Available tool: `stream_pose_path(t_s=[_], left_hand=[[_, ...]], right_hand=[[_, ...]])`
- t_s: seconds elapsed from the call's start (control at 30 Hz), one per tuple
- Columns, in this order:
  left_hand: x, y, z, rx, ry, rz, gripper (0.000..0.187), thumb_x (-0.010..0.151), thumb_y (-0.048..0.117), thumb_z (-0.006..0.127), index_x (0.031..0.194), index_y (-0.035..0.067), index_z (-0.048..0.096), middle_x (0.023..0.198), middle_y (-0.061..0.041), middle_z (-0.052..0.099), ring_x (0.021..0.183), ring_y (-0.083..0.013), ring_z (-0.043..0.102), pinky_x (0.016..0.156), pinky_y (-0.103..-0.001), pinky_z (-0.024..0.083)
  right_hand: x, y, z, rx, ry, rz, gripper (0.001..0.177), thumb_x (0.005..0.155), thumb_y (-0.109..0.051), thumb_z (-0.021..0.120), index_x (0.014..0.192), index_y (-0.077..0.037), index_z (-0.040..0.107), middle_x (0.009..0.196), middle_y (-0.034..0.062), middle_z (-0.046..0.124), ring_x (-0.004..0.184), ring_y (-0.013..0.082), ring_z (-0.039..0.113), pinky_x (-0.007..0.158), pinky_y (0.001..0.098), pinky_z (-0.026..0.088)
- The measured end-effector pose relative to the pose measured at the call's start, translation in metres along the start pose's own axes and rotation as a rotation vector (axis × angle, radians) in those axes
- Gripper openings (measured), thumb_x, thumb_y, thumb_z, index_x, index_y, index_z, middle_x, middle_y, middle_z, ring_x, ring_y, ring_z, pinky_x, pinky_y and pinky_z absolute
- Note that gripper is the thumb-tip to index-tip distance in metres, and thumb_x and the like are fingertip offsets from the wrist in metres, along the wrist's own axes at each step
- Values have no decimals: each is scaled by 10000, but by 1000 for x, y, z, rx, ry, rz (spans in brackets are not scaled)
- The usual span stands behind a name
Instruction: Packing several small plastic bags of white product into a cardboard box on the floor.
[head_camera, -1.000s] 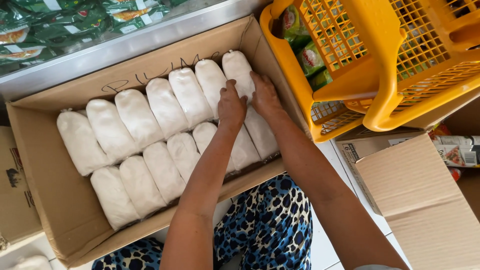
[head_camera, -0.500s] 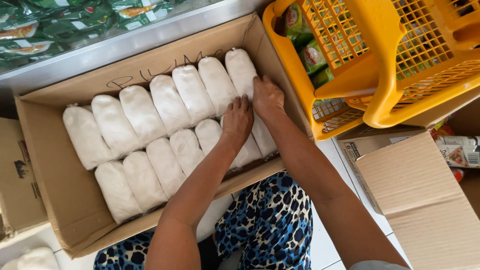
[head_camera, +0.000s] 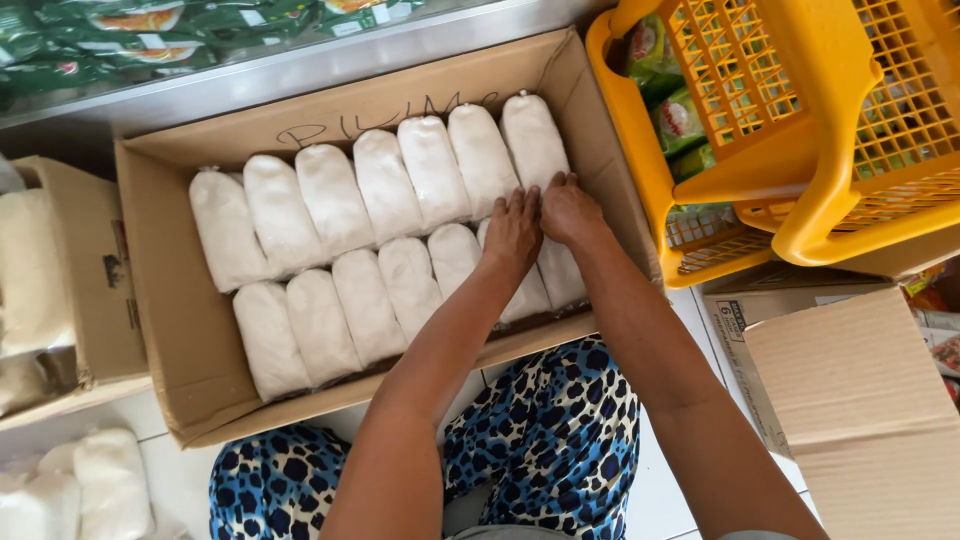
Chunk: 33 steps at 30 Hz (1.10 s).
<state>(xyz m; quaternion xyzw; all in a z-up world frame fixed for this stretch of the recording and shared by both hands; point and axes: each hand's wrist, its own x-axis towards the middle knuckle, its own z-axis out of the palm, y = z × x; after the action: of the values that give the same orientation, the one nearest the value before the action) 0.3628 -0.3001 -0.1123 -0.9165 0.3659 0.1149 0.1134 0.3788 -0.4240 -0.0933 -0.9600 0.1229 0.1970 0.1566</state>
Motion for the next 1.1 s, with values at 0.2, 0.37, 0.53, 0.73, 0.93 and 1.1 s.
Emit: stream_pose_path(t_s=[0.2, 0.37, 0.53, 0.73, 0.93, 1.1], left_hand=[[-17, -11, 3, -214, 13, -31, 532, 1006, 207, 516, 1527, 146, 426, 1678, -47, 235, 1531, -269, 230, 1171, -480, 309], [-73, -23, -39, -382, -38, -42, 412, 1005, 208, 579, 1413, 151, 578, 1479, -73, 522, 1409, -284, 448, 1098, -463, 431], [-134, -42, -45, -664, -35, -85, 457, 967, 275, 639, 1404, 154, 590, 1267, -101, 684, 1192, -300, 643, 965, -455, 533], [-208, -56, -26, -914, 74, -181, 484, 928, 291, 669, 1387, 156, 595, 1252, -94, 689, 1179, -299, 632, 972, -448, 507], [-289, -62, -30, -1010, 333, -335, 403, 935, 227, 669, 1326, 136, 645, 1198, -108, 695, 1106, -320, 638, 924, -453, 512], [-348, -53, 8, -817, 755, -419, 226, 940, 107, 684, 1159, 112, 741, 1088, -92, 724, 1090, -291, 653, 1015, -476, 495]], right_hand=[[16, 20, 14, 5, -67, -44, 874, 950, -277, 628, 1551, 115, 128, 1611, 357, 178, 1406, 465, 393, 1127, 458, 400], [9, 21, 8, -37, -67, -94, 983, 925, -348, 700, 1569, 134, 134, 1637, 352, 186, 1475, 438, 351, 1189, 426, 364], [10, 26, 9, -48, -48, -138, 1022, 900, -382, 733, 1571, 120, 148, 1636, 322, 211, 1504, 414, 314, 1213, 421, 329], [3, 36, 13, -76, -32, -221, 904, 906, -375, 742, 1532, 96, 290, 1604, 330, 255, 1457, 431, 338, 1167, 445, 342], [-81, -14, -2, -18, 58, -473, 538, 915, -352, 723, 1355, -51, 647, 1293, 235, 669, 1220, 405, 608, 1026, 483, 482], [-182, -96, 3, 498, 192, -611, 321, 1010, -182, 680, 1314, -83, 705, 1237, 132, 748, 1080, 232, 716, 910, 355, 559]])
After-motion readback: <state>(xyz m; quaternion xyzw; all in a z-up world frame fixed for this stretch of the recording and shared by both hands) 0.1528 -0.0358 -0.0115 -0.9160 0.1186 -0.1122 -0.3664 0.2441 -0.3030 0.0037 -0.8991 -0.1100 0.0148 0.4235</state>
